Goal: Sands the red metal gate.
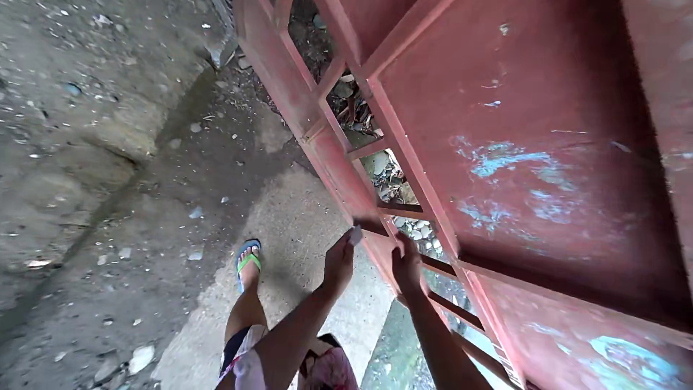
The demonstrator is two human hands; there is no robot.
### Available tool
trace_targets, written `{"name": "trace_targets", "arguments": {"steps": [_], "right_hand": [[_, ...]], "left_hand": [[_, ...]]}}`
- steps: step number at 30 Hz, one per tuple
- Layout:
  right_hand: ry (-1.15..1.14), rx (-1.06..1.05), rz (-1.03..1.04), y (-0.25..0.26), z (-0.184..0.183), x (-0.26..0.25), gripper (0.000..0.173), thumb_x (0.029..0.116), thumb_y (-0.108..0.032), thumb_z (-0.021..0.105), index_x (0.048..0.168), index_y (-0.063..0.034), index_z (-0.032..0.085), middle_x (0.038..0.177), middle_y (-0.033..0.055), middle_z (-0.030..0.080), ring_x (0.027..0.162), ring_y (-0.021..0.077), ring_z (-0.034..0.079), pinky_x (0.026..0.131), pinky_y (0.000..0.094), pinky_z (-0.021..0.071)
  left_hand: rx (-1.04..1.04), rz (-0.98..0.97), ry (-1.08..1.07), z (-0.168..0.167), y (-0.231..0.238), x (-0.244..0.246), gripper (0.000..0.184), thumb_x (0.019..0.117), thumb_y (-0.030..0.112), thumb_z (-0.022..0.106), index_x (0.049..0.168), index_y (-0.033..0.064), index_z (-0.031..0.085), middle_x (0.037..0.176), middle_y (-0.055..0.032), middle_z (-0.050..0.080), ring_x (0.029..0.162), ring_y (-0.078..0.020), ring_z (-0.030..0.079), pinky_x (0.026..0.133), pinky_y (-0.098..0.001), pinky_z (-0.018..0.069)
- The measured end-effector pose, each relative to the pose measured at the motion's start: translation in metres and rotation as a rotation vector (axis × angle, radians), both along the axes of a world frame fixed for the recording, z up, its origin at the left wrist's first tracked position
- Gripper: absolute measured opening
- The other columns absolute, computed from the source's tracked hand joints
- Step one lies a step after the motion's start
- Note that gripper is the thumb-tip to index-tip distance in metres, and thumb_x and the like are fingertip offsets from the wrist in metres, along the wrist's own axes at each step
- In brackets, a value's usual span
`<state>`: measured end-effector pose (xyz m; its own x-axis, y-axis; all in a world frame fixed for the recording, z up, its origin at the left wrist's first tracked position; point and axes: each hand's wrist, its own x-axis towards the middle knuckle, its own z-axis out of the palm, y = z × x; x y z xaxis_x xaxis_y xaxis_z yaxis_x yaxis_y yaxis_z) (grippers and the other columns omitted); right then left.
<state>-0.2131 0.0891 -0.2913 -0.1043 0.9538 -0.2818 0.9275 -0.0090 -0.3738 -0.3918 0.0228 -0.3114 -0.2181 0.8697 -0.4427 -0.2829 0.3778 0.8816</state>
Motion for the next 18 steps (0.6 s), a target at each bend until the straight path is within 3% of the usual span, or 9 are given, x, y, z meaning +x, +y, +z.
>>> {"name": "trace_targets", "arguments": {"steps": [3,5,7,9,10,13,15,18], "right_hand": [[-0.02,-0.057,-0.146,0.051,-0.032,0.018,0.052,0.1023,-0.008,0.051,0.149,0.0113,0.04,0.154,0.0346,0.038,0.145,0.046,0.039,0.12,0.0527,0.0321],[-0.013,-0.131,-0.07,0.062,-0.053,0.023,0.053,0.106,-0.019,0.05,0.148,0.0117,0.041,0.15,0.0341,0.045,0.142,0.043,0.044,0.121,0.0516,0.0323],[-0.187,-0.297,-0.02,0.074,-0.037,-0.005,0.047,0.108,-0.017,0.044,0.144,0.012,0.046,0.142,0.0311,0.055,0.135,0.0399,0.054,0.116,0.0491,0.0381],[-0.361,-0.527,-0.076,0.082,-0.003,-0.039,0.046,0.1091,-0.014,0.042,0.149,0.0088,0.043,0.148,0.0278,0.052,0.138,0.0378,0.05,0.115,0.0474,0.036],[-0.388,-0.541,-0.089,0.083,-0.004,-0.041,0.046,0.1092,-0.016,0.043,0.15,0.0064,0.043,0.148,0.0263,0.052,0.137,0.0375,0.052,0.114,0.0487,0.0377],[-0.319,-0.18,0.027,0.067,-0.065,0.003,0.047,0.1005,-0.027,0.059,0.134,0.0048,0.059,0.125,0.0265,0.067,0.113,0.0433,0.066,0.096,0.0606,0.0501],[-0.339,-0.171,0.065,0.069,-0.07,0.007,0.049,0.0977,-0.028,0.062,0.134,0.004,0.059,0.126,0.0252,0.067,0.114,0.0419,0.066,0.096,0.06,0.0503],[-0.474,-0.311,0.043,0.074,-0.053,-0.008,0.048,0.1,-0.024,0.06,0.136,0.0069,0.057,0.135,0.0255,0.062,0.124,0.0381,0.061,0.104,0.0519,0.0458]], "left_hand": [[0.131,-0.072,0.152,-0.004,0.055,0.01,0.04,0.1065,0.007,0.042,0.14,-0.0094,0.055,0.134,-0.0263,0.064,0.126,-0.0333,0.063,0.112,-0.0445,0.0456],[0.235,-0.172,0.223,0.001,0.08,0.027,0.041,0.1065,0.007,0.043,0.142,-0.0081,0.054,0.138,-0.0248,0.062,0.129,-0.0339,0.061,0.113,-0.0452,0.0444],[0.365,-0.296,0.273,0.007,0.1,0.043,0.045,0.1036,0.003,0.044,0.147,-0.007,0.049,0.147,-0.0237,0.055,0.138,-0.0337,0.054,0.119,-0.0439,0.0384],[0.416,-0.364,0.304,0.007,0.108,0.053,0.047,0.099,-0.002,0.047,0.146,-0.0063,0.051,0.147,-0.0223,0.056,0.138,-0.0332,0.054,0.118,-0.0431,0.0384],[0.393,-0.412,0.329,0.001,0.113,0.051,0.048,0.0987,-0.002,0.048,0.146,-0.0041,0.052,0.147,-0.0208,0.056,0.138,-0.0327,0.055,0.117,-0.0438,0.0394],[0.224,-0.646,0.37,-0.029,0.127,0.037,0.051,0.1049,0.004,0.045,0.156,0.0035,0.041,0.154,-0.018,0.05,0.141,-0.0324,0.051,0.119,-0.0472,0.0367],[0.238,-0.685,0.367,-0.023,0.133,0.031,0.05,0.1049,0.004,0.044,0.154,0.0024,0.043,0.152,-0.019,0.052,0.14,-0.033,0.052,0.118,-0.0477,0.0372],[0.457,-0.503,0.309,0.006,0.125,0.033,0.045,0.0972,-0.004,0.049,0.142,-0.0042,0.057,0.141,-0.0217,0.062,0.133,-0.0333,0.059,0.115,-0.0453,0.0421]]}}
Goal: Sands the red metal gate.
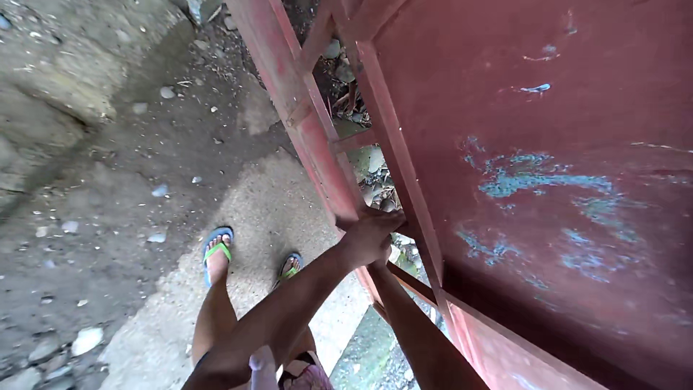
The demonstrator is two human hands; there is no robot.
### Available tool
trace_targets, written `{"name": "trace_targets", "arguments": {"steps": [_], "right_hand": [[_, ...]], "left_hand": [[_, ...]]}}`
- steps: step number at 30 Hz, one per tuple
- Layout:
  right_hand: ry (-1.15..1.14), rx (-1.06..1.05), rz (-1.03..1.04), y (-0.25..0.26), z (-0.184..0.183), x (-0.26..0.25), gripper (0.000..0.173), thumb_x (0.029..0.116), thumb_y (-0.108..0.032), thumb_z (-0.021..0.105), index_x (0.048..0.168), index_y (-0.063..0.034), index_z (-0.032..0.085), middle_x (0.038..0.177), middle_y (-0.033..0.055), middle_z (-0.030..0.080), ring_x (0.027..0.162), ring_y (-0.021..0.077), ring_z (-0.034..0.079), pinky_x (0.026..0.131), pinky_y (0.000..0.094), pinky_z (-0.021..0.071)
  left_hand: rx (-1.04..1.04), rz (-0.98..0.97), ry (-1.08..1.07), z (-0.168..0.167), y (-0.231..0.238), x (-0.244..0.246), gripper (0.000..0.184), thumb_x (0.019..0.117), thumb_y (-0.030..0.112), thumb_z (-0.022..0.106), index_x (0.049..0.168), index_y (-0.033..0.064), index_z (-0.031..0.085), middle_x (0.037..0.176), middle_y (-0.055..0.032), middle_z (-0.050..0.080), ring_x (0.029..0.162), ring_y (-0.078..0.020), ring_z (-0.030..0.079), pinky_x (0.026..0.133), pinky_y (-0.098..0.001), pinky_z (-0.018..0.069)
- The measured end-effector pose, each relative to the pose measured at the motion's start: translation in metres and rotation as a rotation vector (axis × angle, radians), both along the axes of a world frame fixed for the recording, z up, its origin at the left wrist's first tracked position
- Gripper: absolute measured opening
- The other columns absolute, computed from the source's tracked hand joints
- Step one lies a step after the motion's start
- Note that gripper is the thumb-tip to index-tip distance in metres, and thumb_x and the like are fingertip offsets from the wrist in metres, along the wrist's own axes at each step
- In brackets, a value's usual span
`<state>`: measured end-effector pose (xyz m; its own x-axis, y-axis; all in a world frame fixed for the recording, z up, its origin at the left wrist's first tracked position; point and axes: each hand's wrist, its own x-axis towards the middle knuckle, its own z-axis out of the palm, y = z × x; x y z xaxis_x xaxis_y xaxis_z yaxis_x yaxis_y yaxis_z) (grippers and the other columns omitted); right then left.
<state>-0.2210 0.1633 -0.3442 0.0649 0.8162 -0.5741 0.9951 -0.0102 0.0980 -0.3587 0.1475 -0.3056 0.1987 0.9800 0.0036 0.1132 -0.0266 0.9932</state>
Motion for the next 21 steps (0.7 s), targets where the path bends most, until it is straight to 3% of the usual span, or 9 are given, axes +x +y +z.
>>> {"name": "trace_targets", "arguments": {"steps": [2,5,8,10,14,16,18,20,21], "right_hand": [[0.028,0.092,0.042,-0.006,-0.016,0.01,0.052,0.0937,-0.026,0.068,0.133,0.007,0.059,0.127,0.0276,0.065,0.117,0.0422,0.064,0.097,0.0577,0.0496],[0.084,0.142,0.079,-0.007,-0.021,0.015,0.058,0.0903,-0.029,0.072,0.135,0.005,0.058,0.13,0.0259,0.064,0.119,0.0416,0.064,0.101,0.0578,0.0479],[-0.06,-0.086,0.023,0.003,0.006,-0.004,0.045,0.0992,-0.023,0.06,0.132,0.0072,0.061,0.139,0.0247,0.06,0.133,0.0356,0.055,0.113,0.0491,0.0387],[-0.15,-0.172,0.048,0.005,0.007,-0.006,0.045,0.1013,-0.026,0.054,0.134,0.0031,0.062,0.142,0.0203,0.059,0.136,0.0314,0.053,0.114,0.0476,0.0374],[0.041,0.19,0.107,-0.011,-0.033,0.02,0.058,0.0917,-0.032,0.069,0.136,0.0036,0.059,0.13,0.023,0.066,0.121,0.0378,0.064,0.104,0.0557,0.0465],[0.026,0.281,0.155,-0.013,-0.032,0.019,0.049,0.0917,-0.029,0.065,0.126,0.005,0.065,0.122,0.0224,0.07,0.114,0.035,0.068,0.1,0.0512,0.0496],[-0.102,-0.028,0.083,0.001,-0.005,-0.001,0.044,0.1031,-0.022,0.052,0.136,0.0059,0.058,0.138,0.0209,0.061,0.131,0.0311,0.058,0.111,0.0464,0.0409],[-0.051,0.101,0.11,-0.006,-0.025,0.013,0.042,0.098,-0.021,0.056,0.126,0.0091,0.064,0.128,0.0249,0.067,0.123,0.0354,0.064,0.105,0.051,0.0457],[-0.017,0.145,0.111,-0.006,-0.032,0.017,0.047,0.0961,-0.025,0.059,0.13,0.0075,0.063,0.13,0.0239,0.066,0.123,0.0353,0.064,0.105,0.0518,0.046]], "left_hand": [[-0.037,-0.02,0.003,-0.007,0.002,0.0,0.048,0.0975,-0.005,0.049,0.145,-0.002,0.054,0.142,-0.021,0.061,0.133,-0.0328,0.059,0.115,-0.0453,0.0414],[-0.174,-0.128,0.13,-0.017,0.018,0.0,0.051,0.0998,-0.003,0.049,0.151,0.0028,0.049,0.146,-0.0194,0.058,0.135,-0.0328,0.057,0.116,-0.047,0.0399],[-0.058,0.02,0.059,0.012,0.004,0.005,0.041,0.0938,-0.007,0.053,0.133,-0.005,0.064,0.134,-0.023,0.066,0.127,-0.0351,0.063,0.111,-0.0469,0.0453],[-0.043,0.052,0.021,0.017,-0.004,0.007,0.044,0.0934,-0.008,0.052,0.137,-0.0043,0.062,0.139,-0.0205,0.063,0.131,-0.0318,0.061,0.113,-0.0426,0.0437],[-0.246,-0.151,0.191,-0.011,0.018,0.004,0.055,0.101,-0.003,0.05,0.155,0.0066,0.044,0.15,-0.0161,0.055,0.137,-0.0318,0.054,0.117,-0.0471,0.0391],[-0.224,-0.144,0.205,-0.002,0.018,0.003,0.05,0.1009,-0.001,0.049,0.151,0.0039,0.049,0.146,-0.0176,0.058,0.135,-0.0322,0.056,0.115,-0.0474,0.041],[-0.143,-0.02,0.137,0.015,0.005,0.004,0.047,0.0977,-0.004,0.05,0.144,0.0,0.057,0.142,-0.0188,0.062,0.132,-0.0318,0.06,0.113,-0.0454,0.0434],[-0.168,-0.016,0.13,0.013,0.001,0.004,0.05,0.0981,-0.005,0.049,0.147,0.002,0.054,0.145,-0.0178,0.06,0.134,-0.0313,0.058,0.115,-0.0447,0.042],[-0.229,-0.075,0.179,0.003,0.007,0.002,0.053,0.0999,-0.004,0.048,0.152,0.0054,0.048,0.146,-0.0177,0.058,0.134,-0.0329,0.057,0.115,-0.0473,0.0415]]}}
